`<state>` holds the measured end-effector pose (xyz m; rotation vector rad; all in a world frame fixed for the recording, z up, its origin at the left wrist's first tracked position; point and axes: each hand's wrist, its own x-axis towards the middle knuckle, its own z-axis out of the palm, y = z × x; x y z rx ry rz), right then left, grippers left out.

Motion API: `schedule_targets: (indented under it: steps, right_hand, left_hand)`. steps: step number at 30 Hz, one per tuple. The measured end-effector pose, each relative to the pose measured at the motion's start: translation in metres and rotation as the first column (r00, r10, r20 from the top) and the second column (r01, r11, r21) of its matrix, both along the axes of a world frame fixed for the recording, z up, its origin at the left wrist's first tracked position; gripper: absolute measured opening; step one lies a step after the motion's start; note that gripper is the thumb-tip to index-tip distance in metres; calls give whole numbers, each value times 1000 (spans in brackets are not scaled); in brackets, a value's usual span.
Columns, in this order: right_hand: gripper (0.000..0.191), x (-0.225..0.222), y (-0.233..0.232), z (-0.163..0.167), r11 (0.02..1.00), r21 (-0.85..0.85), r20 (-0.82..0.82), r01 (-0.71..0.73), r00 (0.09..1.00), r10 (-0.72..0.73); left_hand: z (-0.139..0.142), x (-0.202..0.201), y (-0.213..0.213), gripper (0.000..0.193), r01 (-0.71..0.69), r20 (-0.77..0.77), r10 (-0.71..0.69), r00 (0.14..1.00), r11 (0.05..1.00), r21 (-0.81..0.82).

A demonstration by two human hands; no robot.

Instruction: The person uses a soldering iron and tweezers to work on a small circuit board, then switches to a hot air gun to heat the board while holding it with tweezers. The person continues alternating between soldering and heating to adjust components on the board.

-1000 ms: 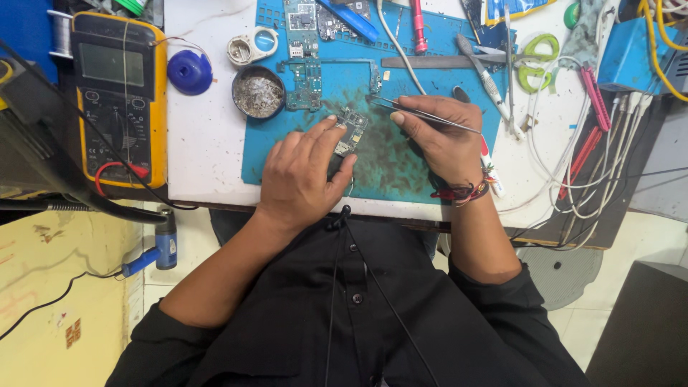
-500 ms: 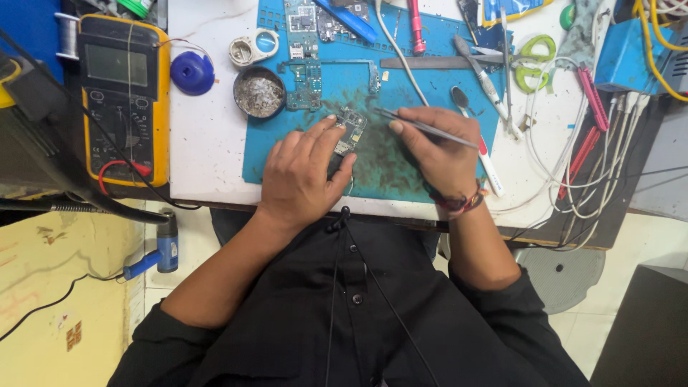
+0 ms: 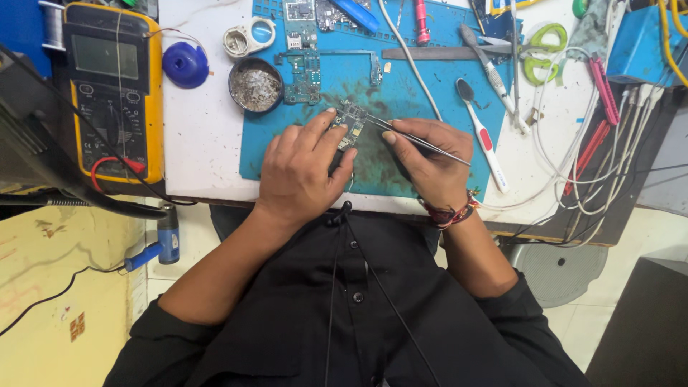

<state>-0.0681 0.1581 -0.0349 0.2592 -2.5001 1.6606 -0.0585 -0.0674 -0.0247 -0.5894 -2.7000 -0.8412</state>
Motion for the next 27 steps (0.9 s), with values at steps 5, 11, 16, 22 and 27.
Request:
schedule_targets:
  steps: [5, 11, 16, 22, 27]
  right_hand:
    - [18, -3, 2, 1, 1000, 5, -27, -11, 1000, 11]
    - [18, -3, 4, 0, 1000, 7, -13, -13, 1000, 13]
    - [18, 0, 4, -3, 1000, -11, -8, -12, 1000, 12]
    - [19, -3, 6, -4, 1000, 0, -26, -14, 1000, 14]
    - [19, -7, 7, -2, 1000, -5, -35, -21, 999, 20]
  left_hand:
    - [0, -1, 3, 33, 1, -8, -1, 1000, 1000, 0]
    - [0, 0, 5, 35, 0, -17, 0, 1000, 1000, -12]
    - [-2, 1, 7, 38, -2, -21, 1, 1000, 999, -47]
    - [-3, -5, 10, 40, 19, -23, -21, 1000, 997, -77]
    - [1, -15, 12, 42, 60, 2, -60, 998, 991, -118]
